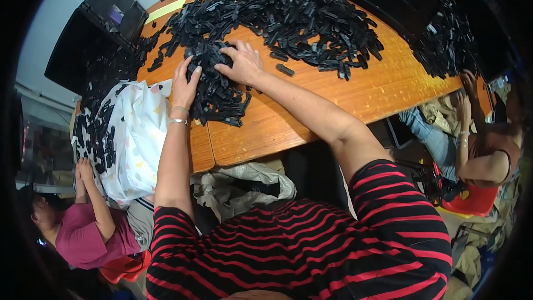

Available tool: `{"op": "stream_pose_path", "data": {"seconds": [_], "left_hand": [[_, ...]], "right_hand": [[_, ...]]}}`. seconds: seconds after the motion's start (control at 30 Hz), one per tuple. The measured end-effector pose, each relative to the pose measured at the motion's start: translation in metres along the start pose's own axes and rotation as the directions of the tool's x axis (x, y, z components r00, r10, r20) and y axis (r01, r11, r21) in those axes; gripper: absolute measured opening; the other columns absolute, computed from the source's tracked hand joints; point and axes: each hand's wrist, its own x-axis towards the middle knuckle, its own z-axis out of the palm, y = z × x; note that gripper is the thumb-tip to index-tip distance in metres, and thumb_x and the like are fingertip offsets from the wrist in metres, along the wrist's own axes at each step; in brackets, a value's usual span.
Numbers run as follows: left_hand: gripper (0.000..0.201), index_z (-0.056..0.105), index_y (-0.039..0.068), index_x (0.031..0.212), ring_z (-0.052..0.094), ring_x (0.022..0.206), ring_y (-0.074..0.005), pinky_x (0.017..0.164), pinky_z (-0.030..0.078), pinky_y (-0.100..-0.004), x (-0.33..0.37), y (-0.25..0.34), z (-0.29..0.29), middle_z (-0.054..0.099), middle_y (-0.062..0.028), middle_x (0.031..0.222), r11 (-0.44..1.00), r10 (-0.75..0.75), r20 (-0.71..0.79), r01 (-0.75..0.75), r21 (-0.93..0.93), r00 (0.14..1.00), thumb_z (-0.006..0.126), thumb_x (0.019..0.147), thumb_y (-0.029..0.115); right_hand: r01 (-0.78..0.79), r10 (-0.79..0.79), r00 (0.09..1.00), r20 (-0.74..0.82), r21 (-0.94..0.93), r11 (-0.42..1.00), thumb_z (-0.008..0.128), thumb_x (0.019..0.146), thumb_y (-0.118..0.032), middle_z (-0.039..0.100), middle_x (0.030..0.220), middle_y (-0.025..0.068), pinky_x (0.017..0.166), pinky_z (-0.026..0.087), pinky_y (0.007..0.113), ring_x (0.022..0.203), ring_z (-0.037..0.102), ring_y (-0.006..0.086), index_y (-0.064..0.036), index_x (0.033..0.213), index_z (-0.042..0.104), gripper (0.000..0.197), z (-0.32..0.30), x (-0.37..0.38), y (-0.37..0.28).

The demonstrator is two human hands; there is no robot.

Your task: The person is manually inspecting and sorting small black plastic components at a workbench.

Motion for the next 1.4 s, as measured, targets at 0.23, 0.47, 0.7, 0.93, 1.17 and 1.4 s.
{"op": "stream_pose_path", "data": {"seconds": [0.23,0.47,0.7,0.93,1.17,1.4], "left_hand": [[0.058,0.047,0.02,0.139,0.031,0.134,-0.0403,0.11,0.024,-0.0508,-0.051,0.023,-0.012,0.042,-0.0173,0.142,0.949,0.142,-0.109,-0.104,0.297,0.984,0.057,0.089,0.045],[0.054,0.05,0.029,0.136,0.024,0.139,-0.0409,0.107,0.02,-0.0633,-0.065,0.048,-0.002,0.033,-0.009,0.151,0.93,0.146,0.057,-0.156,0.331,0.988,0.059,0.087,0.049],[0.048,0.057,0.027,0.129,0.024,0.138,-0.0424,0.105,0.023,-0.0646,-0.07,0.031,-0.012,0.031,-0.0083,0.152,0.929,0.176,0.052,-0.184,0.32,0.983,0.06,0.087,0.048],[0.055,0.049,0.023,0.138,0.021,0.139,-0.0433,0.107,0.017,-0.0623,-0.089,0.038,-0.018,0.034,-0.0103,0.15,0.937,0.214,-0.01,-0.203,0.284,0.977,0.058,0.089,0.045],[0.07,0.043,0.023,0.142,0.018,0.14,-0.0433,0.106,0.017,-0.0646,-0.137,0.086,-0.025,0.026,-0.012,0.153,0.914,0.225,0.135,-0.257,0.313,0.965,0.06,0.083,0.056],[0.061,0.045,0.026,0.14,0.024,0.139,-0.0389,0.105,0.021,-0.0646,-0.135,0.08,-0.006,0.025,-0.0112,0.154,0.909,0.209,0.12,-0.238,0.343,0.971,0.059,0.086,0.051]], "right_hand": [[0.153,-0.151,0.984,0.095,-0.018,0.988,0.069,0.082,-0.041,0.046,0.136,0.0177,0.101,0.038,0.046,0.124,0.045,0.0349,-0.0123,0.125,0.058,0.053,-0.048,-0.029,0.007],[0.297,-0.278,0.939,0.203,-0.073,0.952,0.064,0.086,-0.036,0.042,0.141,0.0142,0.104,0.033,0.053,0.134,0.033,0.0356,-0.0179,0.131,0.054,0.05,-0.02,-0.033,-0.01],[0.362,-0.323,0.922,0.214,-0.177,0.915,0.065,0.084,-0.043,0.04,0.142,0.0135,0.107,0.028,0.055,0.135,0.031,0.0366,-0.0226,0.132,0.054,0.053,-0.028,-0.042,0.006],[0.465,-0.449,0.871,0.198,-0.04,0.884,0.066,0.081,-0.048,0.041,0.142,0.0129,0.104,0.03,0.056,0.133,0.034,0.0365,-0.0213,0.129,0.055,0.056,-0.028,-0.041,0.008],[0.311,-0.313,0.95,0.001,-0.125,0.942,0.072,0.079,-0.038,0.045,0.136,0.016,0.104,0.033,0.051,0.126,0.042,0.0351,-0.0149,0.124,0.059,0.052,-0.086,-0.032,0.041],[0.157,-0.074,0.966,0.249,-0.33,0.931,0.065,0.082,-0.049,0.046,0.136,0.015,0.099,0.037,0.05,0.126,0.042,0.0339,-0.0168,0.13,0.055,0.059,-0.101,-0.015,0.101]]}}
